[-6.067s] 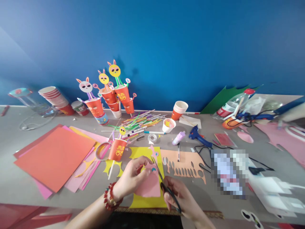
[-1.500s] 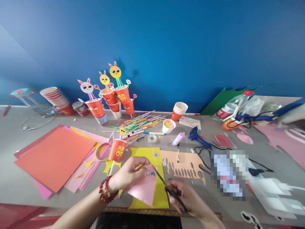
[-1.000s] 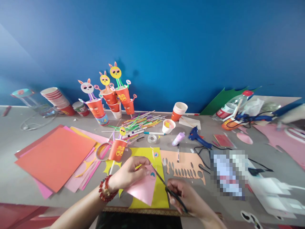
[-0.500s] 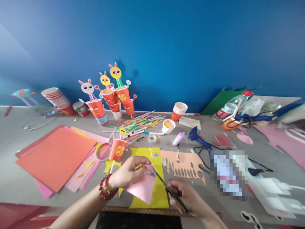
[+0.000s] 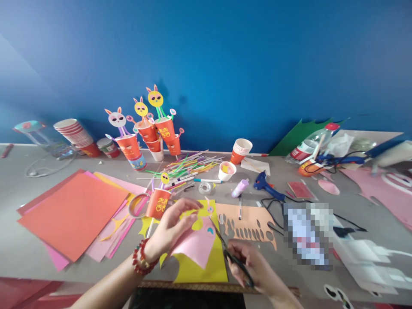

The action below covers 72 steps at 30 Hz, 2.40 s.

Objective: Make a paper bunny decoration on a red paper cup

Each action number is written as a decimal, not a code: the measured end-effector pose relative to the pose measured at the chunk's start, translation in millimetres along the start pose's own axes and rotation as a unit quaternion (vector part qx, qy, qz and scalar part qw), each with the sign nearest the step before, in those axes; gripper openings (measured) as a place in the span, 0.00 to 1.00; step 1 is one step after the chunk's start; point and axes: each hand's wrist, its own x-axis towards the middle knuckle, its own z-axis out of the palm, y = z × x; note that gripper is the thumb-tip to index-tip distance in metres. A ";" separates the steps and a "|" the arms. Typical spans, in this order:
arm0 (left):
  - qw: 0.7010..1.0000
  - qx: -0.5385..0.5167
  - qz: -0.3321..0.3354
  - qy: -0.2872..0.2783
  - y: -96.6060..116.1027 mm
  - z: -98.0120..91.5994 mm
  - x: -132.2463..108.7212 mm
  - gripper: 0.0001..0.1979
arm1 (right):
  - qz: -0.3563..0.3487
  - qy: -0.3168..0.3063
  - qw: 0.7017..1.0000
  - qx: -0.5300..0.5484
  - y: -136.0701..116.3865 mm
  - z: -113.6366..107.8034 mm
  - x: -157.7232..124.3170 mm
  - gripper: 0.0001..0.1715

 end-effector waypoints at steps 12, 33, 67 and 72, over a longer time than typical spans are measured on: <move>0.956 0.118 0.257 -0.076 7.2 18.7 -33.7 0.16 | -0.145 0.045 0.988 -0.010 -16.6 20.8 10.0 0.37; 0.970 -0.142 -0.062 0.185 -27.7 48.7 -16.7 0.14 | -0.134 0.044 0.990 0.004 -7.1 36.8 16.0 0.37; 0.984 -0.097 -0.059 0.136 -29.2 37.8 -12.3 0.13 | -0.129 0.031 0.990 0.038 8.5 34.9 28.7 0.36; 0.985 -0.095 -0.055 0.134 -31.4 35.8 -12.3 0.13 | -0.123 0.023 0.992 0.021 5.9 31.8 28.4 0.37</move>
